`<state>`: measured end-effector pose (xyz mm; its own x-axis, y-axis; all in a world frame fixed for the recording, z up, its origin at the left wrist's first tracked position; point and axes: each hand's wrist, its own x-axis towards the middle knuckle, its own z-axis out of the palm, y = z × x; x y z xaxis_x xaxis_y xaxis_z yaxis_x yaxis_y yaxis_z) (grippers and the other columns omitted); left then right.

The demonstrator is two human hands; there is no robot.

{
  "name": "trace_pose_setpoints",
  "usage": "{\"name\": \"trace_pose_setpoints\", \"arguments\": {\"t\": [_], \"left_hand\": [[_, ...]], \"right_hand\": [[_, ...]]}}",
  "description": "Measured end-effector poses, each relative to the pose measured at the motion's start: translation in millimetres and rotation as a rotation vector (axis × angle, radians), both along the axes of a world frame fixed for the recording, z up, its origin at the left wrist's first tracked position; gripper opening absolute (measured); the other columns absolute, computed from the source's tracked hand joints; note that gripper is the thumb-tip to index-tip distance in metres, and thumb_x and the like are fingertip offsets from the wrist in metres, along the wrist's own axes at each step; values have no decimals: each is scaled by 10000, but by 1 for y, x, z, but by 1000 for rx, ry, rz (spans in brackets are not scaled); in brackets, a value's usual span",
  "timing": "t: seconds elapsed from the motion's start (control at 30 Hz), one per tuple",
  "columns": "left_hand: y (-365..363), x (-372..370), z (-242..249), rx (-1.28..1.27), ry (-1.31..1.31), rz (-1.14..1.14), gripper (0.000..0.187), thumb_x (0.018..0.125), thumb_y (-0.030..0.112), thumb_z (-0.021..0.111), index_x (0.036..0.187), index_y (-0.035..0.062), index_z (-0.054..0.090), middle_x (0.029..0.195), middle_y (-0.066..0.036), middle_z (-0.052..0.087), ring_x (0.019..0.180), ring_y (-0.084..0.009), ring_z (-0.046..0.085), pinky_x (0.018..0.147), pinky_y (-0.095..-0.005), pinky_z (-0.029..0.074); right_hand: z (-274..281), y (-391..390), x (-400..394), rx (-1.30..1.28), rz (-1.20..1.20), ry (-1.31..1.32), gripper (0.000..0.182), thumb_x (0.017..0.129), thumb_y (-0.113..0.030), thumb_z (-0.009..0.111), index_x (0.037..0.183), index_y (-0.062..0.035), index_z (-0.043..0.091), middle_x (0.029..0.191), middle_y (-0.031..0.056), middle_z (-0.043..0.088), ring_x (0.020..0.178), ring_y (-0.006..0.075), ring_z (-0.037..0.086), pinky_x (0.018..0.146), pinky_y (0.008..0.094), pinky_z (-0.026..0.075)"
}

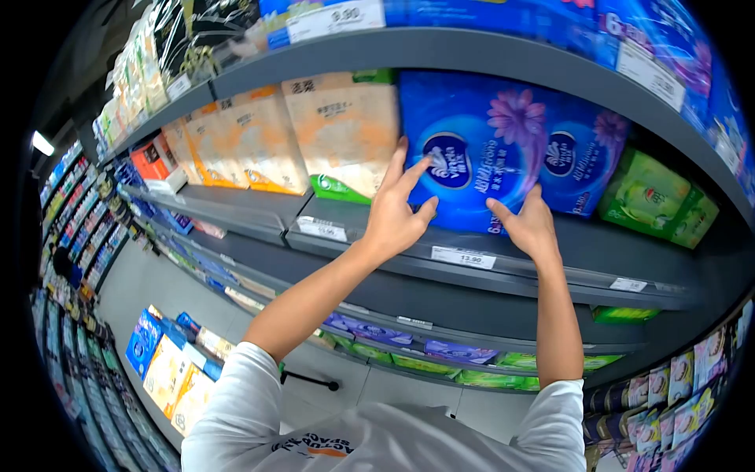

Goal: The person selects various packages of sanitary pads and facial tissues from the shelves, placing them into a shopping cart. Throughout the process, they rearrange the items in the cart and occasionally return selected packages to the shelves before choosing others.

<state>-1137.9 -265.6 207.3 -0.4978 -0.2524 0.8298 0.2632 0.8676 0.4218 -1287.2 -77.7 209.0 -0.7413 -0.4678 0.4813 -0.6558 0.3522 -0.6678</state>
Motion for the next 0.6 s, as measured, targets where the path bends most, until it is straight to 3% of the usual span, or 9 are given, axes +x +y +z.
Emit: {"name": "trace_pose_setpoints", "arguments": {"t": [0.07,0.1,0.17,0.23,0.3,0.37,0.5,0.6], "left_hand": [[-8,16,-9,48,-43,36,561,749,37,695,1290,20,548,1448,-278,371,1327,-421,397,1072,-412,360],[-10,32,-12,4,7,35,509,757,40,692,1252,18,576,1433,-264,398,1299,-406,432,1055,-414,378],[-17,74,-19,-136,131,63,412,774,38,688,1182,30,627,1371,-219,491,1210,-362,522,1004,-412,419],[-23,135,-33,-165,139,201,382,764,11,692,1143,19,646,1305,-211,550,1178,-358,545,987,-390,429],[-40,201,-66,-72,81,420,371,758,-15,682,1126,4,644,1304,-209,553,1182,-337,551,996,-392,431],[-58,273,-116,108,48,662,366,771,-8,673,1134,11,637,1278,-202,569,1167,-345,549,990,-398,424],[-44,433,-215,381,-84,1135,343,793,-2,636,1135,11,609,1240,-205,573,1179,-357,529,1013,-416,401],[12,517,-259,372,-182,1471,303,778,-2,637,1080,7,608,1158,-191,592,1113,-362,545,969,-428,424]], "right_hand": [[6,-5,7,77,-95,17,811,747,-429,786,1218,135,442,1002,287,649,959,392,644,842,419,493],[13,-6,15,131,-123,-30,789,767,-416,770,1242,119,439,1074,291,625,1043,384,615,895,400,472],[-1,-9,19,3,-265,370,728,794,-355,758,1261,102,439,1181,280,585,1138,364,563,956,386,438],[0,-20,42,-380,-351,651,554,846,-197,717,1260,76,471,1251,241,556,1192,304,527,997,366,411],[7,-24,80,-689,-82,608,401,867,-31,656,1228,69,513,1221,209,580,1147,276,554,983,359,425],[-3,-41,102,-834,205,722,190,862,63,586,1048,85,561,1049,182,630,957,263,613,876,356,478],[-34,-108,171,-475,652,522,163,780,38,637,939,12,611,848,141,644,762,281,621,714,344,495],[-109,-167,223,-153,885,220,216,764,-33,681,974,-38,630,861,106,653,808,319,623,705,365,499]]}}
